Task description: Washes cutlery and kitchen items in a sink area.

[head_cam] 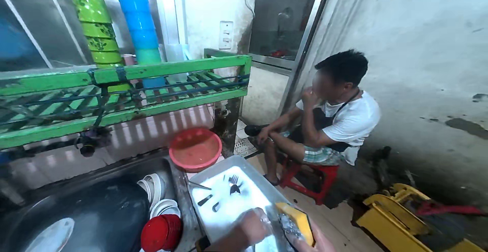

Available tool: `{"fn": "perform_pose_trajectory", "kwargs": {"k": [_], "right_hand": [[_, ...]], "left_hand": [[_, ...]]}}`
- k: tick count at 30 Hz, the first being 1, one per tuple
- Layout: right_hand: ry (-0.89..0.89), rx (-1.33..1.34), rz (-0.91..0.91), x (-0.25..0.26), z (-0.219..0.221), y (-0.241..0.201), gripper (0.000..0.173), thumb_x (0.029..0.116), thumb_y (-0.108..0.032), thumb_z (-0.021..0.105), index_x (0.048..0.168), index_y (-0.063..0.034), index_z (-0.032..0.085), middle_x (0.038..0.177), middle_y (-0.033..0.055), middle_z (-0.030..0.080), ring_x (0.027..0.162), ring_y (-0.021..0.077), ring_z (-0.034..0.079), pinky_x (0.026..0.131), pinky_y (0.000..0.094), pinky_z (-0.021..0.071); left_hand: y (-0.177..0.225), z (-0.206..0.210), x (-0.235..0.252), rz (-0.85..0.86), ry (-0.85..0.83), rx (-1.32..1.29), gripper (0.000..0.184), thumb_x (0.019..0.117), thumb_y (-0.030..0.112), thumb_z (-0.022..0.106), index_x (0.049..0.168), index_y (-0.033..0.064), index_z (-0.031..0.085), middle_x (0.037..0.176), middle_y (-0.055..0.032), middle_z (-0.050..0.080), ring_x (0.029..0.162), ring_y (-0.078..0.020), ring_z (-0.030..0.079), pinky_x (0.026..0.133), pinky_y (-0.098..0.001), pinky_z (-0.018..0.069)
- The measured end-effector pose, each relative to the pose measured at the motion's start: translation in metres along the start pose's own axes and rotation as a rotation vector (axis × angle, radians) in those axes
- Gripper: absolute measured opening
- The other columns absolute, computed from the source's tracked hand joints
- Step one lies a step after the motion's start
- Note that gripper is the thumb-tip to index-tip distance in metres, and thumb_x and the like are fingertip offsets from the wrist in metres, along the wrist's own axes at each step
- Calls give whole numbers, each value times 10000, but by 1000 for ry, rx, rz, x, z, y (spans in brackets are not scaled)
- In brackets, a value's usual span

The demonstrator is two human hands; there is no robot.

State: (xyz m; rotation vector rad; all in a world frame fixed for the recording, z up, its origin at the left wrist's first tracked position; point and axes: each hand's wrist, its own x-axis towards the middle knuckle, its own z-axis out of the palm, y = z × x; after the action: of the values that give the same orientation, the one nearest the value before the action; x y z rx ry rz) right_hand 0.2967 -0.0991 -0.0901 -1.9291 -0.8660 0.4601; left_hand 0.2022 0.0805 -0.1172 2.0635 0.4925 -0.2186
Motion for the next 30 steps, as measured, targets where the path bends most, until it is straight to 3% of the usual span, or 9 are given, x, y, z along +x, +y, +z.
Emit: {"fn": "perform_pose_trajectory", "kwargs": {"k": [5, 8, 11, 13, 15, 17, 21, 26, 30], "right_hand": [[26, 57, 96, -4, -3, -8, 700, 841, -119, 772, 1458, 52, 488, 1302, 282, 628, 1191, 338, 637, 1043, 507, 500], [53, 102, 131, 5, -2, -5, 672, 836, -138, 774, 1407, 95, 506, 1329, 318, 581, 1207, 377, 605, 1043, 526, 487], [76, 134, 95, 7, 21, -32, 695, 834, -149, 784, 1405, 115, 487, 1357, 329, 548, 1235, 396, 574, 1052, 537, 473], [77, 97, -66, 12, 47, -55, 707, 806, -128, 791, 1395, 140, 504, 1383, 352, 539, 1301, 439, 534, 1115, 543, 427], [123, 69, -102, 31, 65, -57, 682, 805, -130, 777, 1379, 134, 520, 1380, 347, 546, 1313, 446, 524, 1134, 549, 406], [166, 78, -29, 53, 77, -52, 664, 831, -154, 769, 1384, 114, 516, 1372, 334, 548, 1296, 431, 537, 1110, 552, 426], [47, 53, -116, 27, 110, -87, 719, 828, -180, 776, 1408, 134, 490, 1382, 359, 527, 1305, 473, 511, 1115, 569, 413], [-36, -90, -125, 44, 112, -72, 668, 768, -122, 812, 1341, 117, 565, 1322, 341, 579, 1263, 475, 545, 1085, 583, 440], [33, -89, -164, 46, 118, -86, 654, 744, -81, 769, 1348, 94, 590, 1361, 328, 570, 1307, 489, 507, 1113, 596, 401]], "left_hand": [[12, -8, -20, -251, -160, -116, 467, 1038, 145, 520, 1478, -7, 480, 1392, -259, 570, 1284, -376, 552, 1075, -563, 416], [14, -27, -39, -221, 132, -467, 452, 1048, 89, 484, 1497, 38, 483, 1390, -223, 576, 1256, -326, 564, 1058, -508, 444], [25, -37, -60, -186, 267, -754, 654, 934, -87, 491, 1539, 158, 448, 1451, -145, 551, 1240, -258, 594, 994, -477, 517], [42, -31, -73, -140, 294, -878, 730, 912, -155, 471, 1579, 113, 344, 1431, -177, 539, 1174, -239, 606, 949, -422, 523], [51, -26, -84, -118, 344, -940, 800, 890, -195, 454, 1610, 85, 247, 1545, -198, 422, 1274, -257, 548, 1013, -420, 490], [44, -23, -88, -47, 415, -950, 747, 920, -137, 433, 1613, 98, 286, 1647, -166, 305, 1428, -274, 434, 1123, -453, 416], [25, -40, -84, 116, 712, -1072, 463, 1108, 209, 385, 1544, 57, 423, 1603, -131, 412, 1446, -226, 433, 1180, -439, 366], [14, -64, -92, 111, 798, -1246, 428, 1118, 225, 391, 1508, 67, 465, 1507, -134, 518, 1333, -220, 545, 1093, -433, 469], [21, -39, -86, 86, 808, -1182, 447, 1122, 201, 340, 1529, 49, 443, 1607, -126, 405, 1456, -218, 413, 1188, -433, 341]]}}
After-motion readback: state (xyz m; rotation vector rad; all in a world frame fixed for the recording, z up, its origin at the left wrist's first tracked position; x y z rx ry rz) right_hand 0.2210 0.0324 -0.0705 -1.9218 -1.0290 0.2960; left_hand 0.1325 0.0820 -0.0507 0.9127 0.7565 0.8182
